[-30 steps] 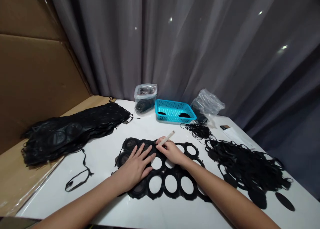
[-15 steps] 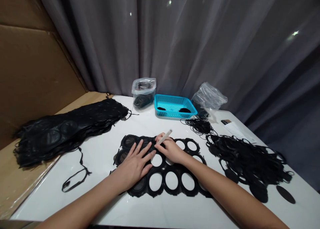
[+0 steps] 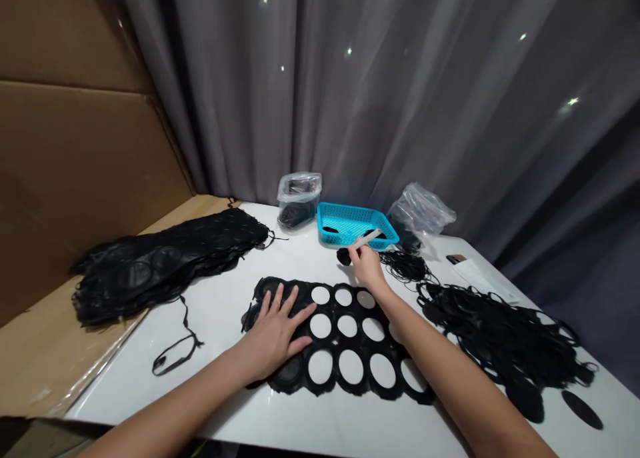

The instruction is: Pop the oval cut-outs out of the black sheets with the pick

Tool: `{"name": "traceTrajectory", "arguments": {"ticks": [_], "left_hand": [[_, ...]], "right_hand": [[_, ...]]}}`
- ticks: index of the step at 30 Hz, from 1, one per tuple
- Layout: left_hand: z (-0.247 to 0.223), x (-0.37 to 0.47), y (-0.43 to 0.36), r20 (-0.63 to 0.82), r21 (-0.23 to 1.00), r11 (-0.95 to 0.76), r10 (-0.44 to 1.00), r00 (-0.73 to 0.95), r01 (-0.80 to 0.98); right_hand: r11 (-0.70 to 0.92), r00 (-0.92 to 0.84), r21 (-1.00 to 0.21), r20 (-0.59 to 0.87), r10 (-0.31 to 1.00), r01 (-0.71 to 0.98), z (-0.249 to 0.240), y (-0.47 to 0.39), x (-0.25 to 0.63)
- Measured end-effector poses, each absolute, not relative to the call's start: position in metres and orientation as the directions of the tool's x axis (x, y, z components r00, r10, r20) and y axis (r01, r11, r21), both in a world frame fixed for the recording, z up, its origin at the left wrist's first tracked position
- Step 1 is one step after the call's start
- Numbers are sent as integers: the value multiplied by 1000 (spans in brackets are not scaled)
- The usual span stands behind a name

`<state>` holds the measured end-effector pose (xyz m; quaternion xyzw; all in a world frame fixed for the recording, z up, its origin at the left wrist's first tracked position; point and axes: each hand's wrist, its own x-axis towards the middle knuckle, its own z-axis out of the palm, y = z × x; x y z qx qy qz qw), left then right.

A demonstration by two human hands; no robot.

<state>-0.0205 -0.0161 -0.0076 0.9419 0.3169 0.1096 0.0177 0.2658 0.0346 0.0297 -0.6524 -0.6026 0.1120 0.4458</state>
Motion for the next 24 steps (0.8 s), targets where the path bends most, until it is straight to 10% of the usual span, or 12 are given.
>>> {"name": "traceTrajectory", "arguments": {"ticks": [10, 24], "left_hand": [[-23, -56, -6, 283, 88, -803, 587, 758, 589], [-19, -52, -11, 244, 87, -796, 600, 762, 599]], "right_hand": [[435, -292, -733, 326, 899, 522, 6, 15, 168], [337, -324, -816, 195, 926, 470, 1, 9, 169]]}}
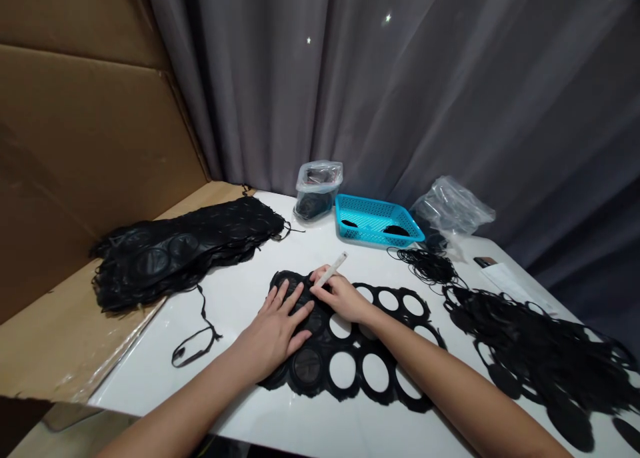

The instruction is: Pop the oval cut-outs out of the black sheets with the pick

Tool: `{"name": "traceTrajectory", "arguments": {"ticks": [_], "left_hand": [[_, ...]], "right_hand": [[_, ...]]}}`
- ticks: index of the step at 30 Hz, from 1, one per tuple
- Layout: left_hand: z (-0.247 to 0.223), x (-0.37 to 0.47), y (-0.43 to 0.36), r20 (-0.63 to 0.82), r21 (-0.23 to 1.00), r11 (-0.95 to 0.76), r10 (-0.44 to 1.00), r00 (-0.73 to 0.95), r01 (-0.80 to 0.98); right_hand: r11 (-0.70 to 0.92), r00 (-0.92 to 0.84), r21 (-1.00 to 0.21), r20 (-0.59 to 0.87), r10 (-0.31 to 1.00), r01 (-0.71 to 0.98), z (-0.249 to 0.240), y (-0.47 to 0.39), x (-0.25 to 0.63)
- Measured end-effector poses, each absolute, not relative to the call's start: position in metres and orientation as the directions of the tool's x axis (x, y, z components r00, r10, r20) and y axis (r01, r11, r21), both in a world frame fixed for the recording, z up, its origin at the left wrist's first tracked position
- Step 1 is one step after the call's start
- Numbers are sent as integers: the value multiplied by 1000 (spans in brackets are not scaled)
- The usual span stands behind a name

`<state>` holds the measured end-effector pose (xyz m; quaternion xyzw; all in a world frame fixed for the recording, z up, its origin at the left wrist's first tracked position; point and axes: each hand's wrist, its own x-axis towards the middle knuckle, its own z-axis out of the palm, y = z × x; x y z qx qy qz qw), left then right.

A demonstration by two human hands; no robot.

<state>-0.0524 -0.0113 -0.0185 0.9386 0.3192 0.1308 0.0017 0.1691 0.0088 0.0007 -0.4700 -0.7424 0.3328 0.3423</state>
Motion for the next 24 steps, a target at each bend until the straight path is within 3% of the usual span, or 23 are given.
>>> {"name": "traceTrajectory", "arguments": {"ticks": [6, 10, 14, 21, 24], "left_hand": [[-24, -53, -11, 280, 104, -801, 593, 755, 590], [-27, -52, -12, 286, 117, -780, 620, 731, 615], [-29, -52, -13, 294, 129, -756, 647, 704, 641], [-25, -53, -14, 297, 124, -752, 650, 699, 647], [-23, -57, -12, 297, 114, -761, 639, 710, 638]], "right_hand": [[385, -342, -786, 236, 910, 483, 0, 9, 171], [451, -338, -694, 305, 890, 561, -5, -2, 162], [404, -231, -624, 342, 911, 669, -12, -7, 152], [188, 128, -719, 361, 924, 669, 12, 40, 198], [227, 123, -717, 401, 908, 659, 24, 56, 199]]}}
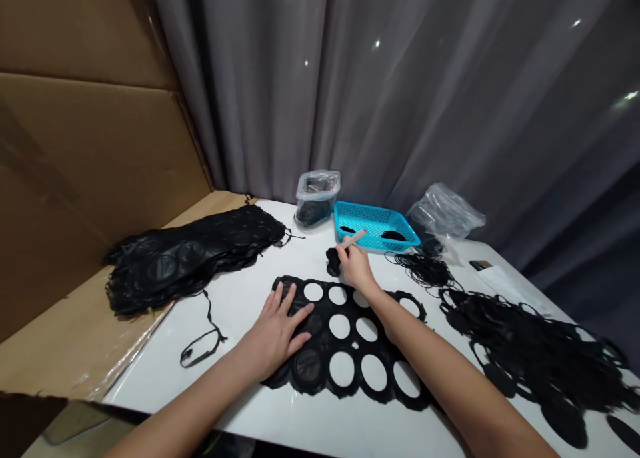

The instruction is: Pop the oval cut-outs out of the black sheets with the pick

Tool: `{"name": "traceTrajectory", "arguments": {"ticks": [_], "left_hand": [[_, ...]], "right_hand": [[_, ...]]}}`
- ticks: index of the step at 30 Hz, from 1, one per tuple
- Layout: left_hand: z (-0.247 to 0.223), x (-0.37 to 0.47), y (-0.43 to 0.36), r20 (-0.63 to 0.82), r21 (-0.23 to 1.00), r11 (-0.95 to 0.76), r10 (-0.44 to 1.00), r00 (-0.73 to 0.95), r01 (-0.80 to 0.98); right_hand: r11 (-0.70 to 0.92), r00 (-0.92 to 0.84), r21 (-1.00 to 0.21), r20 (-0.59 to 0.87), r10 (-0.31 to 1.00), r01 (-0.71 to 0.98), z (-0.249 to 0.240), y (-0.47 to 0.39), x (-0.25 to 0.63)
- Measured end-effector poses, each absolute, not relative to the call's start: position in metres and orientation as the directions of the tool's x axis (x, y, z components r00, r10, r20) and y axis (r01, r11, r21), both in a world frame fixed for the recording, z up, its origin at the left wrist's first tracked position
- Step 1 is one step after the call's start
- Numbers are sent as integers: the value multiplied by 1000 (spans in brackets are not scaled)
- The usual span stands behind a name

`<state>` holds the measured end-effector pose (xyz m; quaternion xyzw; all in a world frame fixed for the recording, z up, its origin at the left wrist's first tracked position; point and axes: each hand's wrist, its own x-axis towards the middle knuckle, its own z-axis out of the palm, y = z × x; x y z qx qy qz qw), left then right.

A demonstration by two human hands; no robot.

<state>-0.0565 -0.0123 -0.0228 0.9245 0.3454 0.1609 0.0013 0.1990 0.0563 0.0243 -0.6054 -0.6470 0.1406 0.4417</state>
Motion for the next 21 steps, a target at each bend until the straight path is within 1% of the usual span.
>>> {"name": "traceTrajectory", "arguments": {"ticks": [2, 5, 8, 10, 14, 18, 21], "left_hand": [[-22, -62, -10, 325, 105, -752, 644, 692, 651], [-22, -71, -9, 377, 78, -708, 672, 637, 701], [-22, -79, -11, 387, 61, -684, 687, 615, 727], [-23, -81, -13, 387, 63, -684, 688, 614, 727], [-28, -82, -14, 392, 81, -683, 692, 606, 726], [-30, -81, -14, 407, 98, -682, 692, 596, 725], [-29, -81, -15, 413, 81, -690, 680, 606, 720]], "right_hand": [[291, 54, -706, 423, 905, 645, 27, 60, 184], [403, -126, -690, 416, 901, 601, 21, 56, 151], [517, -340, -692, 391, 855, 504, 11, 44, 126], [541, -413, -717, 374, 831, 440, 5, 38, 119], [481, -408, -771, 314, 857, 418, -2, 36, 119], [447, -411, -791, 275, 869, 417, -2, 36, 121], [443, -422, -795, 263, 867, 414, -2, 36, 121]]}}
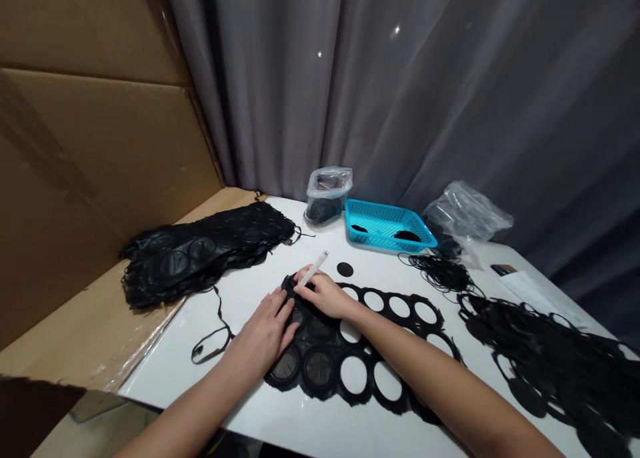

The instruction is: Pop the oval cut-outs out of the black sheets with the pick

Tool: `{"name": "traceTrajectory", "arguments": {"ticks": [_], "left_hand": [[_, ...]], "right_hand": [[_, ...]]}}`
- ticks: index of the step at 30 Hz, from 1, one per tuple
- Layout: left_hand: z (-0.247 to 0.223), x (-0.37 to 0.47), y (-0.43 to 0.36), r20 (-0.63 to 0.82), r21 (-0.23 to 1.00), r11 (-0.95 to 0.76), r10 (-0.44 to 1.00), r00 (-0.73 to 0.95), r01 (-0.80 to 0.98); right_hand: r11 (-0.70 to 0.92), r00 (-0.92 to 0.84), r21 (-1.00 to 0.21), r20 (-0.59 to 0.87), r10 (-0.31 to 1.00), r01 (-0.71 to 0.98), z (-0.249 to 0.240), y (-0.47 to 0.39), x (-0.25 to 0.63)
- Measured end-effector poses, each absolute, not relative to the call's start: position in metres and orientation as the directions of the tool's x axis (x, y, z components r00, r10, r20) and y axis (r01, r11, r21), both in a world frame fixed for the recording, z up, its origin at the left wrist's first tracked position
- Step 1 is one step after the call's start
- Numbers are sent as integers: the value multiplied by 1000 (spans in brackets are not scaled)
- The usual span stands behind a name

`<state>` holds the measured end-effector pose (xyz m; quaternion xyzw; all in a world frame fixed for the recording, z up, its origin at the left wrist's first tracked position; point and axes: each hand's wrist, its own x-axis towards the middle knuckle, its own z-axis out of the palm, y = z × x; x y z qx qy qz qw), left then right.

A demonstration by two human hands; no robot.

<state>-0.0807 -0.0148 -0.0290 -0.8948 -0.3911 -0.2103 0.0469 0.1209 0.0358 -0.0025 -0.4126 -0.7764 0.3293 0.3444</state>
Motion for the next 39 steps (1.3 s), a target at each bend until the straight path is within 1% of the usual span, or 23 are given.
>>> {"name": "traceTrajectory", "arguments": {"ticks": [4, 8, 11, 15, 17, 19, 20, 21, 22, 24, 25, 26, 28, 31, 33, 34, 35, 36, 37, 38, 39], "left_hand": [[-26, -81, -16, 400, 60, -694, 675, 620, 717], [-26, -81, -15, 389, 96, -688, 691, 609, 719], [-29, -81, -15, 386, 102, -687, 694, 608, 719], [-31, -81, -14, 394, 96, -691, 688, 610, 717], [-30, -81, -14, 392, 88, -687, 690, 609, 722], [-29, -80, -14, 389, 78, -675, 698, 601, 734], [-28, -80, -14, 388, 75, -670, 702, 597, 739], [-27, -79, -14, 388, 73, -667, 704, 595, 741], [-27, -79, -14, 388, 71, -668, 703, 596, 741], [-26, -79, -14, 389, 66, -670, 700, 600, 739], [-25, -80, -14, 391, 64, -669, 699, 599, 740], [-23, -81, -14, 393, 61, -667, 700, 597, 742], [-17, -83, -13, 391, 54, -663, 702, 596, 746], [3, -83, -7, 354, 44, -670, 704, 616, 741], [18, -73, 4, 308, 44, -674, 712, 632, 738], [25, -64, 12, 284, 47, -673, 718, 636, 739], [31, -52, 21, 264, 53, -669, 725, 636, 741], [35, -37, 32, 238, 67, -672, 729, 642, 738], [37, -19, 44, 211, 85, -669, 736, 643, 738], [38, -1, 56, 183, 107, -662, 746, 640, 741], [37, 18, 68, 153, 130, -650, 759, 633, 749]], "right_hand": [[470, -432, -789, 292, 853, 396, -5, 35, 121], [471, -431, -786, 291, 854, 401, -5, 36, 121], [480, -437, -771, 293, 851, 419, -3, 33, 121], [535, -423, -669, 344, 838, 516, -6, 18, 112], [523, -386, -627, 355, 851, 577, -9, 13, 105], [491, -341, -621, 354, 871, 611, -9, 17, 102], [456, -290, -642, 353, 890, 616, -8, 23, 103], [395, -203, -684, 346, 916, 613, -4, 32, 107], [311, -88, -751, 322, 943, 582, 1, 41, 114], [128, 179, -893, 223, 958, 431, 17, 57, 140], [69, 260, -946, 157, 953, 318, 27, 61, 159], [58, 321, -961, 147, 936, 270, 38, 59, 181], [67, 378, -970, 154, 913, 234, 56, 39, 231], [51, 500, -972, 163, 851, 230, 64, -25, 314], [-11, 604, -965, 155, 782, 262, 55, -73, 366], [-80, 659, -941, 168, 733, 329, 48, -95, 389], [-203, 712, -894, 163, 683, 399, 41, -114, 408], [-350, 758, -819, 149, 635, 455, 34, -129, 424], [-445, 782, -749, 153, 605, 491, 28, -140, 435], [-496, 788, -692, 175, 590, 525, 24, -149, 443], [-502, 781, -661, 213, 588, 558, 21, -155, 446]]}}
